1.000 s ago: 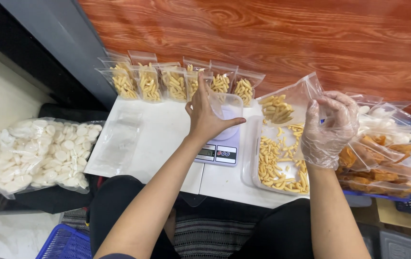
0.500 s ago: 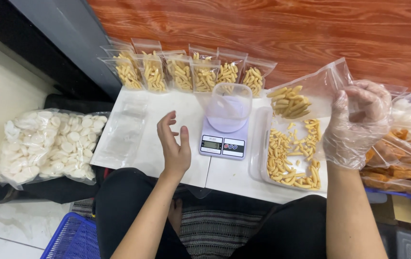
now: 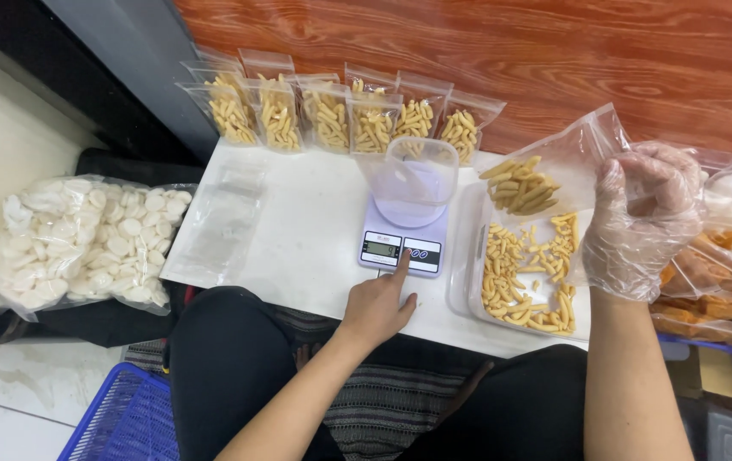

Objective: Packaging snack sticks into plastic bags and weighing them on a scale

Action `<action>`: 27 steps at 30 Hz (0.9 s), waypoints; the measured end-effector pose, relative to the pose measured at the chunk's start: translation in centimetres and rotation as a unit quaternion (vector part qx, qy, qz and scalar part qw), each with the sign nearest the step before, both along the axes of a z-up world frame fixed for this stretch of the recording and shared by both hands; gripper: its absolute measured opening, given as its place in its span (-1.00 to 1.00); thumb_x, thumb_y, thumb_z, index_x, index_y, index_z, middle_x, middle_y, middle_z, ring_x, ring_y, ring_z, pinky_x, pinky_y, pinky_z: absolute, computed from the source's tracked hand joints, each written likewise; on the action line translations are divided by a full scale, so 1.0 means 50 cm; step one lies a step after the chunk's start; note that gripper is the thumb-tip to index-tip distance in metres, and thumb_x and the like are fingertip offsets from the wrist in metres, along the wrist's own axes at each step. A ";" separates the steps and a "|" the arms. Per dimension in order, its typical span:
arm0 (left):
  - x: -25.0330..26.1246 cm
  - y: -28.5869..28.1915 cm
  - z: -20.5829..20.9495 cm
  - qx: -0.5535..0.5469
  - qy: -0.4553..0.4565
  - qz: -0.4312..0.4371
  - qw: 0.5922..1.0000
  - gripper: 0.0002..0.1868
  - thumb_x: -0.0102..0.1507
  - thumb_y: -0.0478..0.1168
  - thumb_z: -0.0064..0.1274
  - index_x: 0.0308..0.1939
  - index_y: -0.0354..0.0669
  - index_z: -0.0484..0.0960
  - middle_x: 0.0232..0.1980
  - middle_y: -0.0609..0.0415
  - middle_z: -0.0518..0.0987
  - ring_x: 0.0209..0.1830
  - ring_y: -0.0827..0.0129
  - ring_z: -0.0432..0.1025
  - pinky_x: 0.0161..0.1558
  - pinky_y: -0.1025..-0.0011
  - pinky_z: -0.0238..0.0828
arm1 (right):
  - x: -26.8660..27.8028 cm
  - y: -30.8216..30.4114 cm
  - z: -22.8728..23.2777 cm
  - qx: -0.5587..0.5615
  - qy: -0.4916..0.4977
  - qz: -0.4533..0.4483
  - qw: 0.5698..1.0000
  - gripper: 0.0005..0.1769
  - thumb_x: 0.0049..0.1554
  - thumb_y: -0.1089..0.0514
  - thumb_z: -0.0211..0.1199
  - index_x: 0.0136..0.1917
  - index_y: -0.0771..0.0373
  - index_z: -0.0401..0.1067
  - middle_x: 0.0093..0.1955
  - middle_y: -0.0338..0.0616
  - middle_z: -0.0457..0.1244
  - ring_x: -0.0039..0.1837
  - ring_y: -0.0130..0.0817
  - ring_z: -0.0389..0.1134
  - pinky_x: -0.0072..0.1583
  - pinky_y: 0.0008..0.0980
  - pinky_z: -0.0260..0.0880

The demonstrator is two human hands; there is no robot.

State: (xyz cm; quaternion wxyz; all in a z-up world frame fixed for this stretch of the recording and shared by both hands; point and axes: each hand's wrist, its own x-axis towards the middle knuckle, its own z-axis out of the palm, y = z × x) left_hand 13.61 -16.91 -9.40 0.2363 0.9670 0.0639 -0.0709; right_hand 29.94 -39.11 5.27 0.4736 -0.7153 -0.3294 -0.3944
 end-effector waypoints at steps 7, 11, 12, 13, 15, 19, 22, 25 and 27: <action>0.008 -0.004 -0.025 0.046 -0.033 -0.011 0.998 -0.20 0.32 0.04 -0.09 0.57 -0.16 0.04 -0.34 0.00 0.60 -0.42 -0.03 0.51 -0.51 0.03 0.40 | 0.002 -0.002 -0.006 -0.001 0.018 -0.001 1.000 -0.81 0.48 0.29 0.30 0.03 0.45 0.43 0.11 0.20 0.22 0.21 0.05 0.28 0.14 -0.13 0.31; 0.021 -0.002 -0.038 0.030 -0.045 -0.006 0.999 -0.25 0.30 -0.04 -0.10 0.54 -0.19 0.12 -0.31 -0.01 0.63 -0.39 -0.06 0.52 -0.48 -0.01 0.40 | 0.007 0.001 -0.002 -0.016 -0.007 0.003 1.000 -0.81 0.48 0.30 0.28 0.03 0.47 0.41 0.08 0.22 0.23 0.18 0.09 0.28 0.27 -0.02 0.30; 0.024 -0.002 -0.041 0.043 -0.055 -0.001 0.998 -0.27 0.27 -0.08 -0.10 0.51 -0.20 0.19 -0.38 -0.01 0.62 -0.43 -0.06 0.52 -0.51 -0.01 0.39 | 0.006 0.001 -0.004 -0.009 0.003 0.004 1.000 -0.82 0.47 0.29 0.28 0.03 0.47 0.42 0.09 0.20 0.22 0.19 0.06 0.28 0.27 -0.04 0.31; 0.027 -0.002 -0.044 0.055 -0.065 0.003 0.996 -0.29 0.23 -0.11 -0.09 0.48 -0.21 0.26 -0.45 -0.01 0.62 -0.47 -0.06 0.51 -0.53 -0.01 0.38 | 0.004 0.001 -0.006 -0.003 0.012 0.005 1.000 -0.82 0.46 0.29 0.29 0.03 0.46 0.43 0.10 0.18 0.21 0.21 0.04 0.27 0.28 -0.06 0.31; 0.034 0.000 -0.057 0.068 -0.077 -0.001 0.995 -0.33 0.22 -0.13 -0.09 0.43 -0.23 0.33 -0.49 0.01 0.60 -0.49 -0.02 0.50 -0.55 0.03 0.36 | 0.001 -0.001 -0.006 -0.009 0.015 0.003 1.000 -0.83 0.46 0.30 0.29 0.04 0.46 0.43 0.10 0.19 0.21 0.22 0.05 0.27 0.27 -0.07 0.32; 0.060 0.007 -0.060 0.098 -0.083 -0.004 0.992 -0.41 0.20 -0.10 -0.10 0.30 -0.20 0.52 -0.45 0.03 0.64 -0.43 0.00 0.54 -0.50 0.04 0.39 | 0.003 0.000 -0.003 -0.015 0.011 0.005 1.000 -0.83 0.46 0.31 0.28 0.02 0.44 0.41 0.09 0.21 0.22 0.19 0.06 0.27 0.28 -0.06 0.28; 0.053 0.021 -0.016 0.046 -0.057 0.006 0.997 -0.46 0.21 0.01 -0.10 0.24 -0.04 0.57 -0.39 0.01 0.66 -0.34 -0.03 0.54 -0.42 0.03 0.42 | 0.000 -0.002 -0.003 -0.015 0.016 0.005 1.000 -0.81 0.48 0.27 0.29 0.04 0.45 0.42 0.11 0.22 0.23 0.22 0.07 0.30 0.23 -0.09 0.33; 0.049 0.044 0.084 -0.171 -0.060 0.198 0.963 -0.64 0.11 0.22 0.17 -0.37 0.08 0.65 -0.57 0.34 0.53 -0.44 0.37 0.51 -0.31 0.32 0.37 | 0.006 -0.003 -0.002 -0.022 0.001 0.007 1.000 -0.83 0.47 0.30 0.30 0.05 0.47 0.42 0.10 0.23 0.24 0.20 0.09 0.30 0.24 -0.07 0.33; 0.062 0.064 0.090 -0.217 -0.177 0.221 0.934 -0.63 0.12 0.16 0.26 -0.46 0.02 0.54 -0.63 0.31 0.44 -0.56 0.47 0.37 -0.38 0.41 0.29 | 0.007 -0.002 -0.004 -0.013 0.004 0.012 1.000 -0.81 0.47 0.29 0.30 0.04 0.47 0.42 0.09 0.22 0.24 0.20 0.07 0.30 0.21 -0.09 0.33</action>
